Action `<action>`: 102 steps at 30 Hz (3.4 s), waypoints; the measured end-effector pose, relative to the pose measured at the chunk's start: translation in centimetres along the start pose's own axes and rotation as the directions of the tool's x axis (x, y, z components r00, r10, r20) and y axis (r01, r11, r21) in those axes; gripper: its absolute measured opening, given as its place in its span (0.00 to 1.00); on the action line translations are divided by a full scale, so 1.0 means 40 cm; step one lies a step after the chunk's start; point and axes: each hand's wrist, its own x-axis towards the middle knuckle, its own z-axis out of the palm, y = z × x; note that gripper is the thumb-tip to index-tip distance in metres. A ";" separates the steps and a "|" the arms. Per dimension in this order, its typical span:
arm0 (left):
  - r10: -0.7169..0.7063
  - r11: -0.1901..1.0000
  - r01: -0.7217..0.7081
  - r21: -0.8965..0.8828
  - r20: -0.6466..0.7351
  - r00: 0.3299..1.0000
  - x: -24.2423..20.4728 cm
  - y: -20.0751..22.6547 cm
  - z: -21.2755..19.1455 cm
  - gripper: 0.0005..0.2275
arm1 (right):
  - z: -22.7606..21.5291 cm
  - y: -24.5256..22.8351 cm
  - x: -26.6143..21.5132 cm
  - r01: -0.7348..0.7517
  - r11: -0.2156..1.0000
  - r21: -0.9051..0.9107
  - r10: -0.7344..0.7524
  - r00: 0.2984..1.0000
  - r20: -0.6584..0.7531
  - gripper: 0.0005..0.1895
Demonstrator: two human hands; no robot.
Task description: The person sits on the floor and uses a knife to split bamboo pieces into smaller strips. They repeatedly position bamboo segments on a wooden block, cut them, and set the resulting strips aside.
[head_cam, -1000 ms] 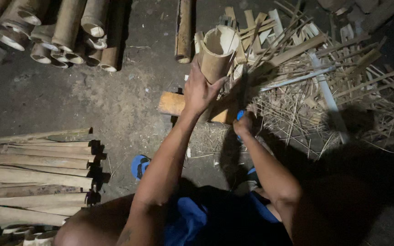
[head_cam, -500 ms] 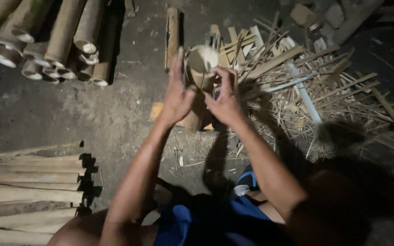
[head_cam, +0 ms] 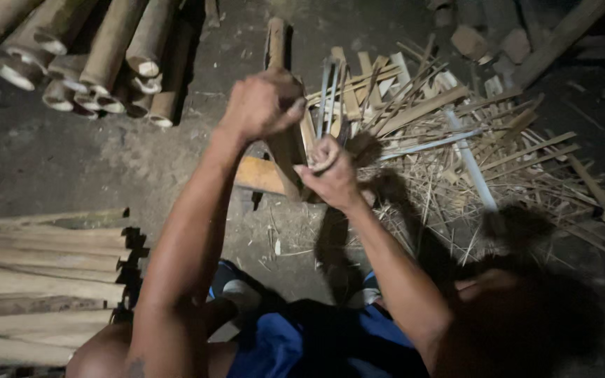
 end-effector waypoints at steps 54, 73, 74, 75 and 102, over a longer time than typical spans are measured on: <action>0.182 0.979 -0.198 -0.045 -0.245 0.952 0.005 -0.027 0.186 0.16 | -0.056 0.118 -0.028 0.062 0.995 0.076 -0.037 0.952 -0.304 0.21; 0.205 0.956 -0.265 -0.129 -0.353 0.913 0.030 0.007 0.254 0.08 | -0.016 0.261 -0.265 -0.245 0.867 0.433 0.342 0.926 -0.161 0.15; 0.150 0.977 -0.199 -0.075 -0.423 0.894 0.020 0.003 0.237 0.08 | 0.004 0.220 -0.250 -0.221 0.904 0.366 0.274 0.956 -0.102 0.16; 0.097 0.992 -0.124 -0.021 -0.496 0.863 0.000 -0.016 0.213 0.08 | -0.004 0.180 -0.225 -0.176 0.926 0.333 0.213 0.974 -0.079 0.16; 0.071 0.989 -0.130 -0.072 -0.541 0.838 -0.080 -0.181 0.154 0.09 | -0.119 0.044 -0.065 0.137 0.917 0.375 -0.060 0.976 -0.211 0.30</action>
